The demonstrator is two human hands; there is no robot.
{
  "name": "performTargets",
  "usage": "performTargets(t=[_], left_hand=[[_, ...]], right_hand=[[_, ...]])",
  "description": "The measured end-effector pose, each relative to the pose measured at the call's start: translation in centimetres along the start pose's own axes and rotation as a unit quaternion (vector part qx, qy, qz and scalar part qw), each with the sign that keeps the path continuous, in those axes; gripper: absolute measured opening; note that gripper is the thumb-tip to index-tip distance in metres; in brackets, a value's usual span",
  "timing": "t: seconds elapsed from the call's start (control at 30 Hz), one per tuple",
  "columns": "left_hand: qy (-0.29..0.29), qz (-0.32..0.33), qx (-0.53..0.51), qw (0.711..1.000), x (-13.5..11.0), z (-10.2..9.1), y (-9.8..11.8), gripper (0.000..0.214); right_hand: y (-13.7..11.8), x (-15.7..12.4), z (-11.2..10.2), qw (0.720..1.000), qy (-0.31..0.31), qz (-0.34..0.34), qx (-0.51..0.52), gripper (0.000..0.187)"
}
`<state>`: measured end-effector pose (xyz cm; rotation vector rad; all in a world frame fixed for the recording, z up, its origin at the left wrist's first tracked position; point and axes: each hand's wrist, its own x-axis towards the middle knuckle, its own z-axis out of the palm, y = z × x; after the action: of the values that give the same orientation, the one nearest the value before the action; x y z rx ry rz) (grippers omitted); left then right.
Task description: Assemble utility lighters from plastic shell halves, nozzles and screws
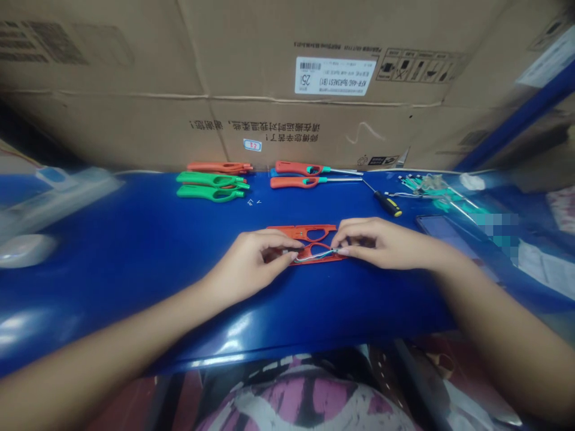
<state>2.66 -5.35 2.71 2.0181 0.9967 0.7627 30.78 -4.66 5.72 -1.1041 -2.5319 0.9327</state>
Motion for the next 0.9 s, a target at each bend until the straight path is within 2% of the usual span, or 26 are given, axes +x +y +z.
performTargets(t=[0.2,0.57,0.77,0.9], left_hand=[[-0.016,0.080,0.047,0.996,0.1,0.7,0.6,0.025],[-0.009,0.100,0.071,0.992,0.2,1.2,-0.1,0.027],[0.004,0.093,0.052,0.994,0.2,1.4,-0.4,0.024],[0.010,0.087,0.051,0.995,0.2,1.4,-0.3,0.022]], right_hand=[[0.2,-1.1,0.3,0.999,0.031,0.030,-0.004,0.023],[1.4,-1.7,1.5,0.994,0.108,-0.030,-0.011,0.019],[1.4,-2.0,1.9,0.993,0.102,-0.033,-0.048,0.021],[1.4,-2.2,2.0,0.988,0.104,-0.021,-0.115,0.024]])
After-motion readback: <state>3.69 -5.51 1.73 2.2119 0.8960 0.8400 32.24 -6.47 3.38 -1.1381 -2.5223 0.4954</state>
